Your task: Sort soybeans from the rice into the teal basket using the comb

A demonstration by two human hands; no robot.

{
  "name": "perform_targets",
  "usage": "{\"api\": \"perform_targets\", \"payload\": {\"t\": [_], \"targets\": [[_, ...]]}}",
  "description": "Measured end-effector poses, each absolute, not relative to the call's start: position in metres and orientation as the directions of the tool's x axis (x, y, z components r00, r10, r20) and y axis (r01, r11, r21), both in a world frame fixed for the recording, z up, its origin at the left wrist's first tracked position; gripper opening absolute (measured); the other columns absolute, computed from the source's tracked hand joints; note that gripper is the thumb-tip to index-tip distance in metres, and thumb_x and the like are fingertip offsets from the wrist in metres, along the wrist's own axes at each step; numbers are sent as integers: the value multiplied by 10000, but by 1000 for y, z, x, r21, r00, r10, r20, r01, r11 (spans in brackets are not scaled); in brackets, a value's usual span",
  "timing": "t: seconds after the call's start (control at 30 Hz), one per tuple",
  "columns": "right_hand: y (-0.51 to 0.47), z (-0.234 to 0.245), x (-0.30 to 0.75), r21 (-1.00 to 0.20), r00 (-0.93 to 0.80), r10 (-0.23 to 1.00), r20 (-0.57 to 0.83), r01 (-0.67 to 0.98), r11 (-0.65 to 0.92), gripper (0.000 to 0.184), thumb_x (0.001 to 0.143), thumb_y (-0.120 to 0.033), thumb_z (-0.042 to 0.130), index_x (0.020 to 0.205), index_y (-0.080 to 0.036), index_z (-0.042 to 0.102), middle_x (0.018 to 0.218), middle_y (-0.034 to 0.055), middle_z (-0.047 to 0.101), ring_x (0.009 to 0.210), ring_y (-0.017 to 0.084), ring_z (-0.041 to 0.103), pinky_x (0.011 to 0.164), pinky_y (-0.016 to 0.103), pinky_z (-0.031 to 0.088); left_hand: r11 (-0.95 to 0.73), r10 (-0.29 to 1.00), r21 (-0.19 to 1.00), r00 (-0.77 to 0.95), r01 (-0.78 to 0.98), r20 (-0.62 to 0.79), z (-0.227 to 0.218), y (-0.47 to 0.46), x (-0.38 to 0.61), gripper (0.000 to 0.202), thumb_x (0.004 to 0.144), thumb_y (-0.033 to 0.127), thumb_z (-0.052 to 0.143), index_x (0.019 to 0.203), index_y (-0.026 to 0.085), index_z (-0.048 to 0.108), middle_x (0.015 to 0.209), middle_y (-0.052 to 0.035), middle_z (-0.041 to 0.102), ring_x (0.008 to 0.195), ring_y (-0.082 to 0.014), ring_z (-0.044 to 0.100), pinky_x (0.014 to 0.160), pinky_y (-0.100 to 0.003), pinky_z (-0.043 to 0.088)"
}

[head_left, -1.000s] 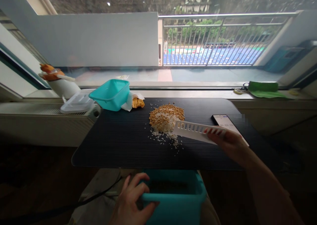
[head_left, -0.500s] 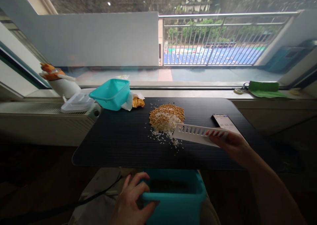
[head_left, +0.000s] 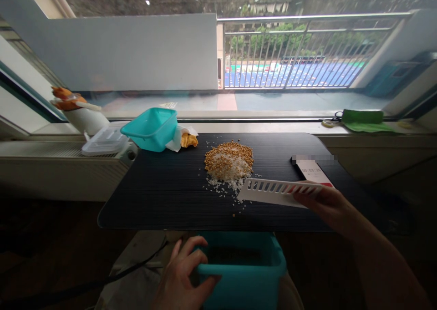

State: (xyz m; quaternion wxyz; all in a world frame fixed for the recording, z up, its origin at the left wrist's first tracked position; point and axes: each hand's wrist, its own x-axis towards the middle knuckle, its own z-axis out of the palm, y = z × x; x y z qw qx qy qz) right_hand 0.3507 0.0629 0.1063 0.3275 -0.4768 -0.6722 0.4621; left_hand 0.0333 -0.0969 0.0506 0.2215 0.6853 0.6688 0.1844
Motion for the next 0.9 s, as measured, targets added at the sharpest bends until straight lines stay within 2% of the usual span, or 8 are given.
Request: {"api": "perform_targets", "payload": {"t": [0.2, 0.3, 0.37, 0.43, 0.5, 0.6, 0.77, 0.9], "targets": [[56, 107, 336, -942, -448, 892, -70, 323, 88, 306, 828, -473, 661, 941, -197, 729, 899, 69, 755, 836, 247, 685, 758, 328, 564, -19, 999, 542, 36, 840, -20, 49, -96, 33, 85, 710, 226, 683, 665, 221, 610, 1067, -56, 681, 976, -271, 675, 1011, -570, 435], [49, 111, 335, -940, -555, 817, -155, 337, 51, 311, 849, -464, 640, 962, -186, 722, 869, 66, 746, 793, 232, 682, 700, 308, 568, -36, 999, 535, 47, 844, -6, 49, -96, 32, 97, 704, 215, 689, 660, 219, 602, 1053, -59, 684, 965, -265, 678, 998, -558, 448], [48, 113, 337, -942, -566, 809, -157, 332, 49, 310, 842, -469, 646, 966, -198, 733, 887, 71, 752, 801, 242, 689, 701, 317, 574, -45, 999, 532, 54, 845, -2, 49, -95, 32, 100, 709, 220, 690, 661, 218, 602, 1052, -64, 684, 959, -263, 679, 987, -550, 460], [52, 113, 341, -947, -459, 885, -79, 313, 77, 305, 796, -499, 685, 925, -230, 752, 899, 70, 763, 823, 262, 697, 732, 345, 580, -41, 998, 531, 54, 846, -9, 48, -95, 32, 99, 707, 222, 691, 660, 221, 603, 1058, -63, 685, 959, -265, 681, 980, -547, 469], [62, 109, 345, -946, -255, 967, 25, 307, 105, 313, 729, -535, 734, 864, -254, 762, 884, 63, 771, 844, 280, 701, 779, 383, 575, -27, 999, 531, 46, 847, -22, 48, -95, 32, 93, 698, 215, 690, 663, 224, 604, 1069, -56, 685, 973, -275, 682, 999, -576, 446], [81, 101, 348, -941, -12, 994, 105, 322, 103, 364, 667, -567, 767, 832, -243, 764, 852, 56, 772, 854, 289, 704, 822, 418, 559, -9, 999, 535, 35, 845, -39, 48, -95, 33, 87, 684, 204, 685, 665, 225, 604, 1080, -54, 685, 1005, -293, 675, 1019, -620, 408], [98, 90, 351, -943, 2, 997, 79, 324, 74, 396, 680, -565, 761, 878, -223, 772, 863, 49, 779, 849, 276, 714, 796, 390, 572, 14, 998, 548, 26, 836, -64, 51, -95, 35, 78, 681, 195, 671, 651, 220, 603, 1076, -58, 687, 1002, -298, 678, 1014, -639, 405], [99, 85, 348, -948, -30, 999, 42, 315, 50, 438, 668, -590, 758, 878, -206, 774, 853, 58, 783, 826, 277, 722, 771, 386, 585, 6, 999, 561, 25, 828, -47, 52, -94, 36, 86, 671, 182, 674, 640, 220, 604, 1075, -56, 692, 1005, -290, 677, 1016, -595, 430]]}}
